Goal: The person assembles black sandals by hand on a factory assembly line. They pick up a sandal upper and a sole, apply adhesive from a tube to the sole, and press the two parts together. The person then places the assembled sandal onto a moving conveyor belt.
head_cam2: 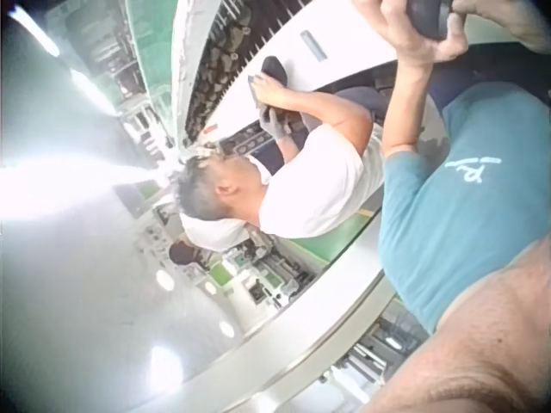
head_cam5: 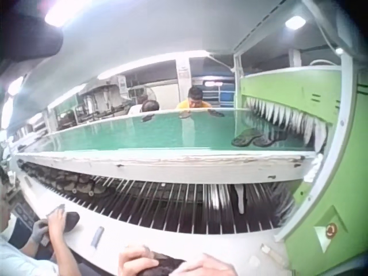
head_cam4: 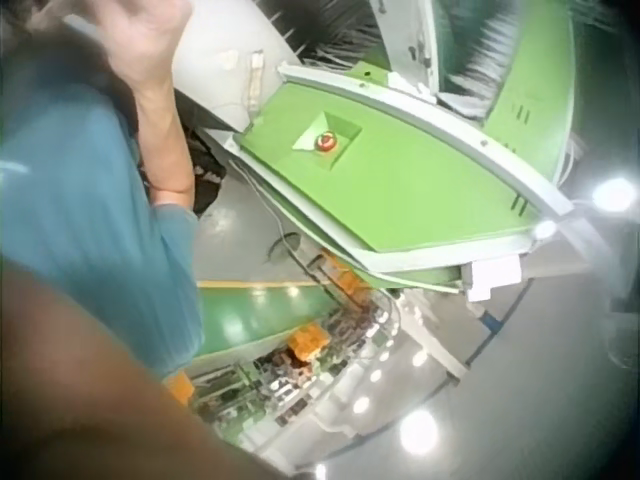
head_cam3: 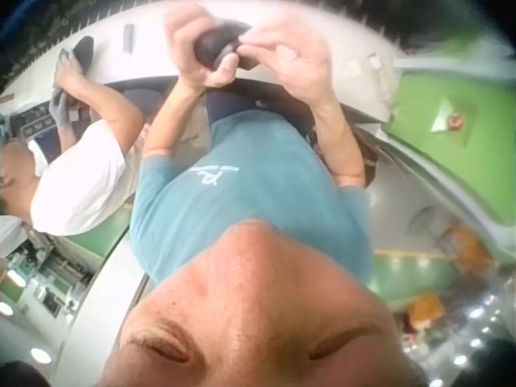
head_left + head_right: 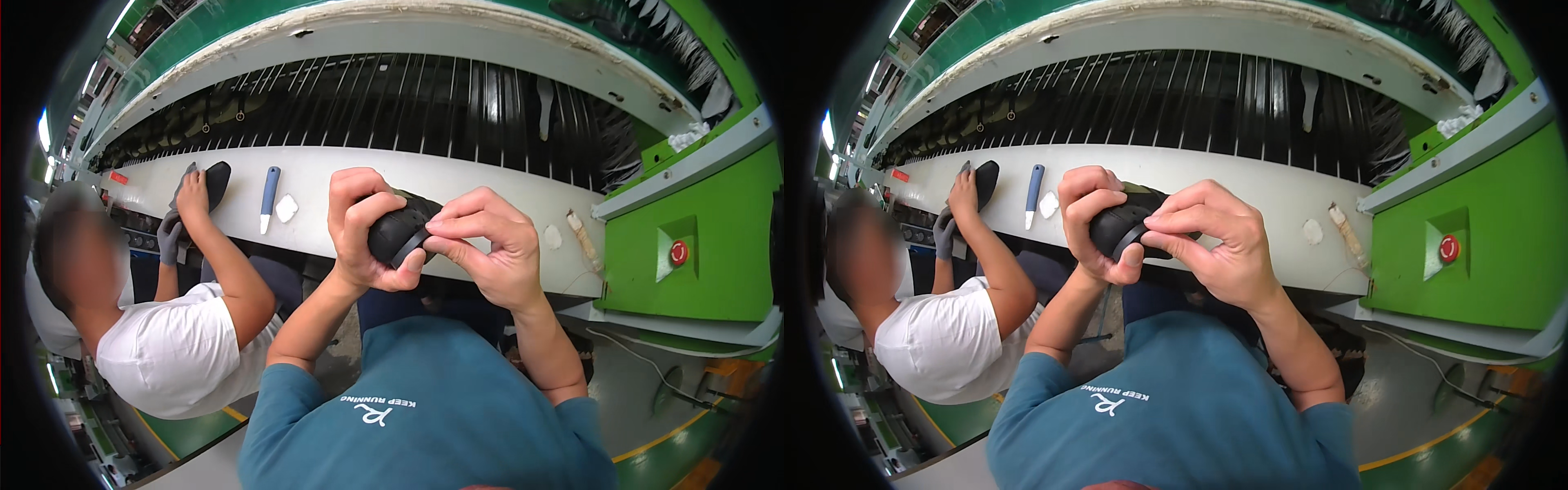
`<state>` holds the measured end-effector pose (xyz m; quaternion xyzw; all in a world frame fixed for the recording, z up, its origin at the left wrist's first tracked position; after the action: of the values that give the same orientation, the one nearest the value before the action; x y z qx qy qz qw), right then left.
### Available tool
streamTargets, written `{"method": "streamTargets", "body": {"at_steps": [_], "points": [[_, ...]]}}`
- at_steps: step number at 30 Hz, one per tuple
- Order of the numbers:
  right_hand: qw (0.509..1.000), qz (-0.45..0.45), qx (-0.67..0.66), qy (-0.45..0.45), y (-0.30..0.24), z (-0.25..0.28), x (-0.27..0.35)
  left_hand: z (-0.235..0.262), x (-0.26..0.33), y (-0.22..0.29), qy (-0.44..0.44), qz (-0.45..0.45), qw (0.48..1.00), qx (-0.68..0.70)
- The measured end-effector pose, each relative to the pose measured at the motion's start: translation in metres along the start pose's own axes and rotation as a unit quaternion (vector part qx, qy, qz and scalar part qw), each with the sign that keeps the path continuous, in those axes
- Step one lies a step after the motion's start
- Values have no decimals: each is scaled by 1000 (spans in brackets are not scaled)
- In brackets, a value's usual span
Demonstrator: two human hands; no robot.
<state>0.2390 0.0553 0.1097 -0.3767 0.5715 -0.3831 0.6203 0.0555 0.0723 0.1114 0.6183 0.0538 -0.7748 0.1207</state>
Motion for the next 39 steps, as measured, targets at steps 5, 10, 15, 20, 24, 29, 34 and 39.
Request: {"method": "streamTargets", "body": {"at_steps": [5,10,15,20,24,29,34,39], "points": [[998,41,39,-33,-12,-5,2,5,8,6,-24,16,1000,11],[992,60,59,-91,-23,-4,0,2,7,15,-55,10,998,25],[984,38,37,-169,-21,-3,-3,-2,5,27,-71,6,997,26],[981,39,37,-189,-18,-5,-19,-3,4,25,-63,4,998,9],[988,28,42,-148,-5,-21,-25,0,44,-4,47,102,987,116],[984,-49,138,-104,46,-42,-8,2,124,-9,189,226,949,111],[977,-78,188,-66,83,-43,36,6,185,5,176,303,935,59],[973,-72,200,-94,78,-55,49,21,194,22,115,346,931,26]]}}
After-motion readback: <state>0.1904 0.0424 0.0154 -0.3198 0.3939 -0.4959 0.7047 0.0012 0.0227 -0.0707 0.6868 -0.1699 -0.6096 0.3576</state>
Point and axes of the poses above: each hand's wrist, its own x-axis away from the middle knuckle, its own z-axis out of the back of the hand, y = z × x, the point moved 9 cm from there along -x, towards the middle knuckle, and after that the axes turned 12 degrees about -z, right-handed, at the moved point
